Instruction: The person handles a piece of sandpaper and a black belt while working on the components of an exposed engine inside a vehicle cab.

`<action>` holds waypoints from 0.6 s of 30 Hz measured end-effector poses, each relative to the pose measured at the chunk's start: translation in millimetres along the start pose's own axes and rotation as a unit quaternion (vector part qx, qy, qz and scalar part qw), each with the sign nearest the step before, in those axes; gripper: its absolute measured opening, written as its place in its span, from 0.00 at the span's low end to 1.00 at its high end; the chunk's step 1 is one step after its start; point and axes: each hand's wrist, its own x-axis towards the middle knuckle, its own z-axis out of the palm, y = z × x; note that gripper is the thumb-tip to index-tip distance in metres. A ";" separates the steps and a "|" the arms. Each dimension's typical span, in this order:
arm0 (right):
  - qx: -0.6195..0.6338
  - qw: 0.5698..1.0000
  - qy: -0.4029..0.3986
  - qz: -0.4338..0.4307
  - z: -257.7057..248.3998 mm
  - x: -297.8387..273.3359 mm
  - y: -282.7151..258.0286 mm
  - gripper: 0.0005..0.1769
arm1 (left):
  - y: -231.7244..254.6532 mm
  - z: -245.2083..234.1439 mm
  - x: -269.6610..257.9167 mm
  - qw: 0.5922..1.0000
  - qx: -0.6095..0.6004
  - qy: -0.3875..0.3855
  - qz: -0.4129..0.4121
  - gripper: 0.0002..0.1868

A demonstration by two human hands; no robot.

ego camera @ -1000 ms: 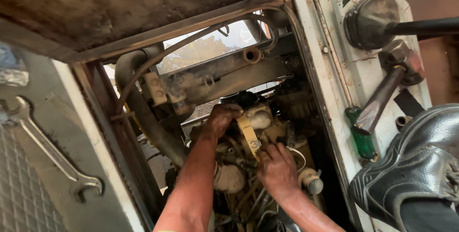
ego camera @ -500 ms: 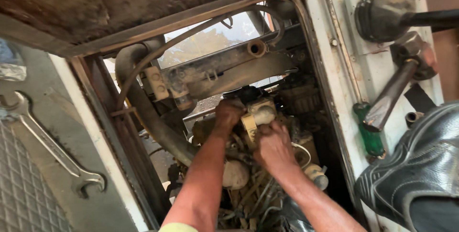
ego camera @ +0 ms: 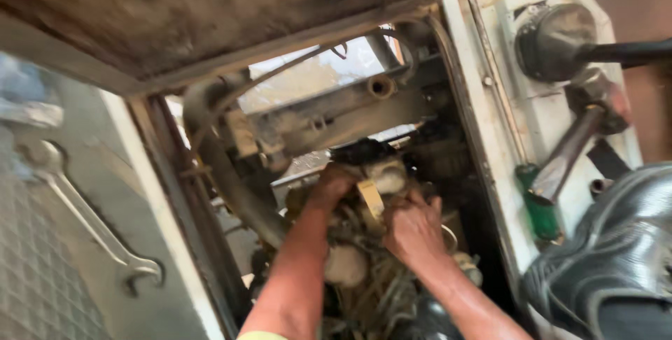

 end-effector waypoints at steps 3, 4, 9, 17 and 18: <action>0.009 0.999 0.046 0.007 6.1 3.2 8.6 0.13 | 6.5 16.0 9.4 0.953 0.290 -0.062 -0.054 0.12; 0.017 0.997 0.075 0.000 7.9 7.3 9.9 0.16 | 10.9 19.2 6.0 0.959 0.264 -0.080 -0.064 0.12; 0.063 0.995 0.017 0.075 -8.5 28.0 22.5 0.16 | 46.7 -3.1 -34.9 0.994 0.060 -0.007 -0.092 0.17; 0.146 0.988 0.000 0.060 -17.2 59.5 48.0 0.17 | 171.4 -69.6 -80.6 0.947 0.099 -0.021 -0.306 0.21; 0.138 0.988 -0.014 0.072 -13.1 60.0 49.2 0.18 | 181.6 -72.3 -87.6 0.941 0.116 -0.017 -0.317 0.19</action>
